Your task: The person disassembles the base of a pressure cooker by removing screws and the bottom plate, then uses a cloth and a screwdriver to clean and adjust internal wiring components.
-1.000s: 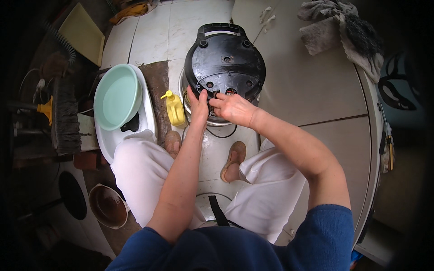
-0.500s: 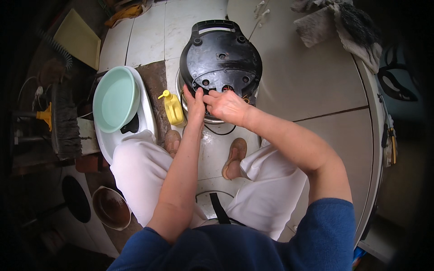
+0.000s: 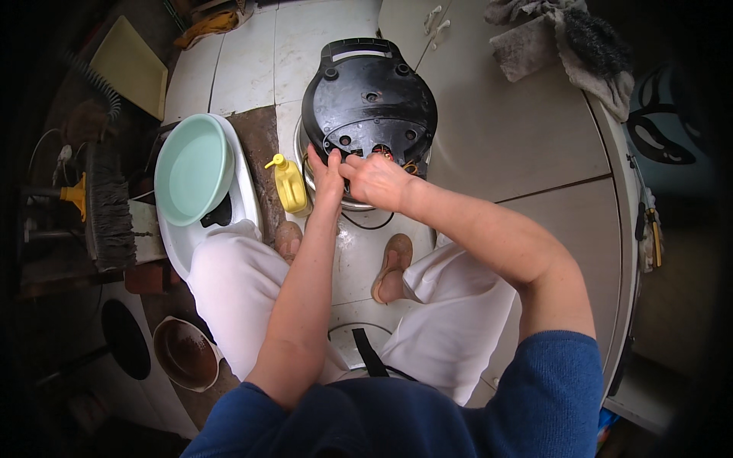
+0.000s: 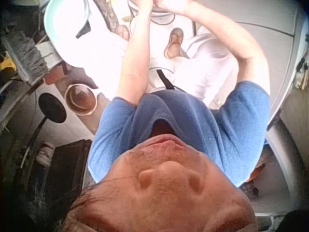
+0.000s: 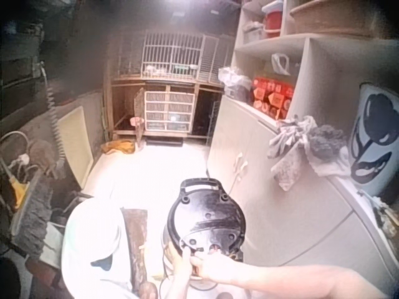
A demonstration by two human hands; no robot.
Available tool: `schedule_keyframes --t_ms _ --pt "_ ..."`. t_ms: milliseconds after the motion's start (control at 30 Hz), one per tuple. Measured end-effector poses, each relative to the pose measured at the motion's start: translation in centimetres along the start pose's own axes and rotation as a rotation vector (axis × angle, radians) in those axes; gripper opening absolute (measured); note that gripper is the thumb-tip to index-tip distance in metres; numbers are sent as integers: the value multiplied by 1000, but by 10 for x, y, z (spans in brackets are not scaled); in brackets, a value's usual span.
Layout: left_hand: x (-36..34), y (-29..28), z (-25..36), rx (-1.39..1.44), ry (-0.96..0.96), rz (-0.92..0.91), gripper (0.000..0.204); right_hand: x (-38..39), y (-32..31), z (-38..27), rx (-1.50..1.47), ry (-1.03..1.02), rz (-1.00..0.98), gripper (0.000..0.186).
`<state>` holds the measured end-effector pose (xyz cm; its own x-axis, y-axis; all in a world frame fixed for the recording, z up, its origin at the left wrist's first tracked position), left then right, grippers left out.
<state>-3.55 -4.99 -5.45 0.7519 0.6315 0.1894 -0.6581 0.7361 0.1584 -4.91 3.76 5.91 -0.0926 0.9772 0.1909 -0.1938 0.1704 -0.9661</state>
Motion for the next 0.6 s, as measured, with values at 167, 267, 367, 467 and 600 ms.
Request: schedule_keyframes --t_ms 167,267,367,467,600 --pt "1 0 -1 -91 11 5 81 14 -15 13 -187 116 32 14" --pt "3 1 -2 -105 17 2 81 40 -8 38 -493 385 226 18" --pt "2 5 0 -83 -2 -28 81 67 5 57 -945 534 395 22" --pt "1 -1 -4 -69 16 -5 81 76 18 61 -1379 607 319 24" --pt "0 0 -6 -69 11 -2 81 78 26 53 -1861 626 273 27"
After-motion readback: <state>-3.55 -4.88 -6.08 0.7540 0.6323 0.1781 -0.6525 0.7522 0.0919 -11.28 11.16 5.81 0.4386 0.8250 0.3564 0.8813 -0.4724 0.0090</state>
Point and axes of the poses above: each hand's wrist, its own x-axis away from the middle knuckle, its own y-axis out of the palm, z = x × y, the point moved 7 cm from there along -x, towards the middle knuckle, and after that the axes turned 14 degrees about -z, right-handed, at the moved point
